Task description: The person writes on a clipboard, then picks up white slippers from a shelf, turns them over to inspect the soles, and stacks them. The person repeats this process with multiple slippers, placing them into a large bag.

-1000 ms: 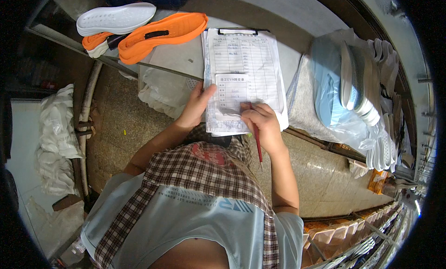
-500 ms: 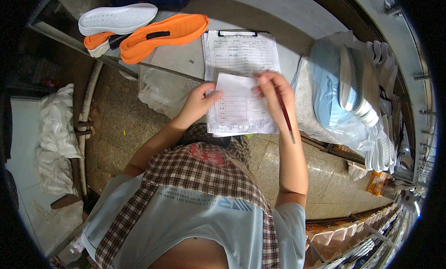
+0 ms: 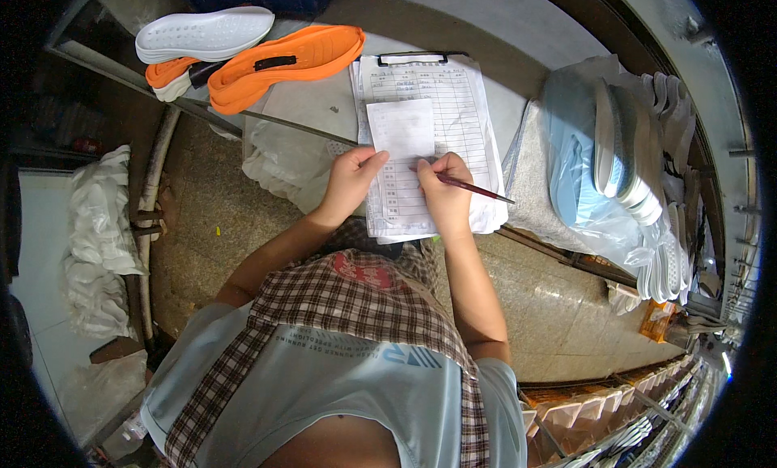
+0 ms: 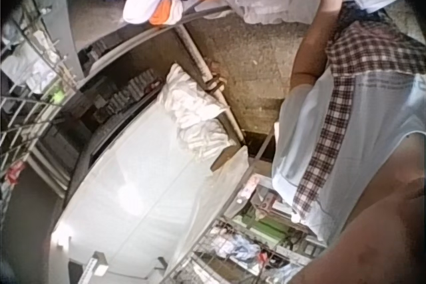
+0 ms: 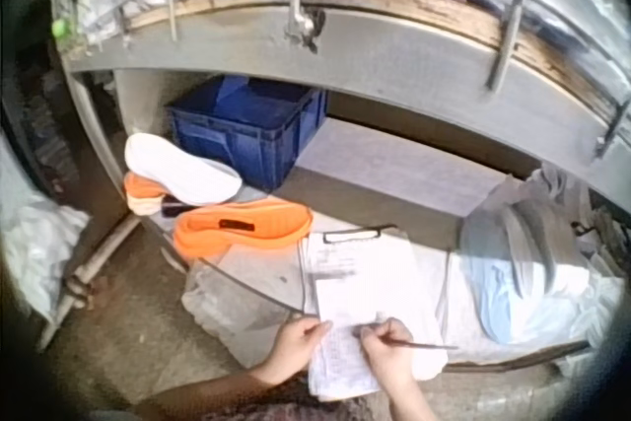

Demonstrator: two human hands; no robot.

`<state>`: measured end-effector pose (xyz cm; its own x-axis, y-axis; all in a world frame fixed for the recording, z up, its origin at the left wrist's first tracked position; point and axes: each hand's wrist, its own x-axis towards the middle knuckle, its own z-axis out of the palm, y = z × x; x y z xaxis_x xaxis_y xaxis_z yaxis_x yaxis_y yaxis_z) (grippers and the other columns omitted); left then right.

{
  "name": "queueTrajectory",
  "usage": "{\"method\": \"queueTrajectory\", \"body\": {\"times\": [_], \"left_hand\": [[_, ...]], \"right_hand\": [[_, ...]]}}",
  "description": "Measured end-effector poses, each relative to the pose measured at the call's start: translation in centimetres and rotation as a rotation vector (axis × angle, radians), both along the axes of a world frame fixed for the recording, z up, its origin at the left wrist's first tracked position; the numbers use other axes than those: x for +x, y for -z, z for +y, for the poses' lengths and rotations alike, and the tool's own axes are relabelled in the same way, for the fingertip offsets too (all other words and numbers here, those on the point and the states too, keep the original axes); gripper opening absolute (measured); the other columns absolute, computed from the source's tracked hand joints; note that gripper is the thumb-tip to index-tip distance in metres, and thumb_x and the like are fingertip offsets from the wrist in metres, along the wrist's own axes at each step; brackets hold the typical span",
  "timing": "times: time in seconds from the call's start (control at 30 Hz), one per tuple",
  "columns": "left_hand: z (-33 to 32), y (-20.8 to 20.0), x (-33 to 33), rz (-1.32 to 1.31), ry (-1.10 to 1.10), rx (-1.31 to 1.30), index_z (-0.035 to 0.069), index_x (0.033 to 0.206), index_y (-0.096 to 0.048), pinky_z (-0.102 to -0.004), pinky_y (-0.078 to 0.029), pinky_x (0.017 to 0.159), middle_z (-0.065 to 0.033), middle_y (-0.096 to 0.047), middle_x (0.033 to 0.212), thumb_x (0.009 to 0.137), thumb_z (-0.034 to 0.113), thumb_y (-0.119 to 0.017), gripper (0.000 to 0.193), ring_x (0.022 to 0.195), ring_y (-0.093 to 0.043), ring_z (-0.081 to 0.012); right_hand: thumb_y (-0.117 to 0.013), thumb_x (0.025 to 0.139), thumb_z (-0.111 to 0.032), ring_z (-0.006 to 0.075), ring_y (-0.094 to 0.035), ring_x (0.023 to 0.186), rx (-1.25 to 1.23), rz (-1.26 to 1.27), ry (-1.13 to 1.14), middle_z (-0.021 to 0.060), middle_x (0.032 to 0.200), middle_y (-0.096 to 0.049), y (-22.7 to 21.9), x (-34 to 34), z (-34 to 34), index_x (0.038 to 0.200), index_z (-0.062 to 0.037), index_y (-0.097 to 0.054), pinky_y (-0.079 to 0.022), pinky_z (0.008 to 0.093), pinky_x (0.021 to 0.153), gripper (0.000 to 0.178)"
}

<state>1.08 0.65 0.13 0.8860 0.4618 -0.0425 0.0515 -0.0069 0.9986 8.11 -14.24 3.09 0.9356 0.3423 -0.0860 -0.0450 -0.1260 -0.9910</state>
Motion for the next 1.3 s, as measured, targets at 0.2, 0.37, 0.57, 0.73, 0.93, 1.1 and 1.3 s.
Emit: {"method": "queueTrajectory", "body": {"times": [0.2, 0.37, 0.57, 0.73, 0.93, 1.1, 1.3], "left_hand": [[0.0, -0.2, 0.1, -0.029, -0.005, 0.041, -0.003, 0.076, -0.060, -0.0225, -0.035, 0.051, 0.0055, -0.049, 0.062, 0.089, 0.017, -0.063, 0.024, 0.059, -0.041, -0.0026], [-0.1, -0.3, 0.1, 0.004, 0.003, -0.003, -0.003, 0.075, -0.059, -0.0227, -0.034, 0.051, 0.0055, -0.048, 0.061, 0.089, 0.017, -0.062, 0.025, 0.060, -0.040, -0.0024], [-0.1, -0.1, 0.1, -0.019, -0.003, 0.037, -0.004, 0.075, -0.059, -0.0222, -0.035, 0.052, 0.0057, -0.048, 0.062, 0.090, 0.017, -0.062, 0.025, 0.060, -0.040, -0.0020], [-0.1, 0.1, 0.2, -0.014, -0.002, 0.017, -0.004, 0.076, -0.058, -0.0222, -0.035, 0.052, 0.0056, -0.048, 0.062, 0.090, 0.017, -0.062, 0.025, 0.061, -0.040, -0.0019], [0.0, 0.3, 0.2, -0.017, 0.009, 0.041, -0.004, 0.076, -0.059, -0.0227, -0.036, 0.052, 0.0058, -0.049, 0.063, 0.090, 0.017, -0.062, 0.025, 0.060, -0.041, -0.0019], [-0.1, 0.7, 0.4, -0.042, -0.011, 0.038, -0.004, 0.077, -0.059, -0.0230, -0.036, 0.052, 0.0063, -0.049, 0.062, 0.089, 0.017, -0.062, 0.025, 0.060, -0.040, -0.0019], [0.2, 0.4, 0.1, 0.024, 0.034, 0.071, -0.004, 0.080, -0.061, -0.0225, -0.037, 0.053, 0.0051, -0.052, 0.063, 0.089, 0.016, -0.063, 0.022, 0.061, -0.043, -0.0018]], "right_hand": [[-0.066, 0.082, -0.006, 0.0052, -0.044, 0.049, -0.116, -0.116, 0.010, -0.0004, 0.057, -0.050, 0.4, 0.0, 0.0, 0.068, -0.0063, -0.045, -0.036, 0.0203, 0.046, 0.025], [-0.064, 0.084, -0.006, 0.0058, -0.047, 0.049, -0.122, -0.087, 0.030, 0.0005, 0.058, -0.052, 0.1, -0.1, 0.0, 0.069, -0.0065, -0.045, -0.038, 0.0195, 0.047, 0.024], [-0.062, 0.084, -0.005, 0.0070, -0.049, 0.049, -0.081, -0.042, 0.012, 0.0015, 0.059, -0.053, -0.3, -0.2, 0.0, 0.070, -0.0057, -0.045, -0.039, 0.0203, 0.047, 0.022], [-0.061, 0.083, -0.003, 0.0075, -0.049, 0.050, 0.017, 0.028, 0.109, 0.0020, 0.059, -0.053, -0.3, -0.1, 0.0, 0.070, -0.0063, -0.045, -0.039, 0.0211, 0.047, 0.021], [-0.060, 0.083, -0.003, 0.0082, -0.049, 0.049, 0.030, 0.027, 0.104, 0.0020, 0.059, -0.053, -0.4, -0.1, 0.0, 0.070, -0.0068, -0.044, -0.039, 0.0213, 0.046, 0.021], [-0.060, 0.083, -0.002, 0.0085, -0.050, 0.048, -0.052, -0.034, 0.111, 0.0020, 0.058, -0.052, -0.5, -0.3, 0.2, 0.070, -0.0069, -0.043, -0.039, 0.0215, 0.046, 0.022], [-0.059, 0.084, -0.002, 0.0089, -0.050, 0.048, -0.018, -0.043, 0.123, 0.0024, 0.059, -0.052, -0.2, -0.3, 0.1, 0.070, -0.0071, -0.043, -0.039, 0.0220, 0.046, 0.022]]}}
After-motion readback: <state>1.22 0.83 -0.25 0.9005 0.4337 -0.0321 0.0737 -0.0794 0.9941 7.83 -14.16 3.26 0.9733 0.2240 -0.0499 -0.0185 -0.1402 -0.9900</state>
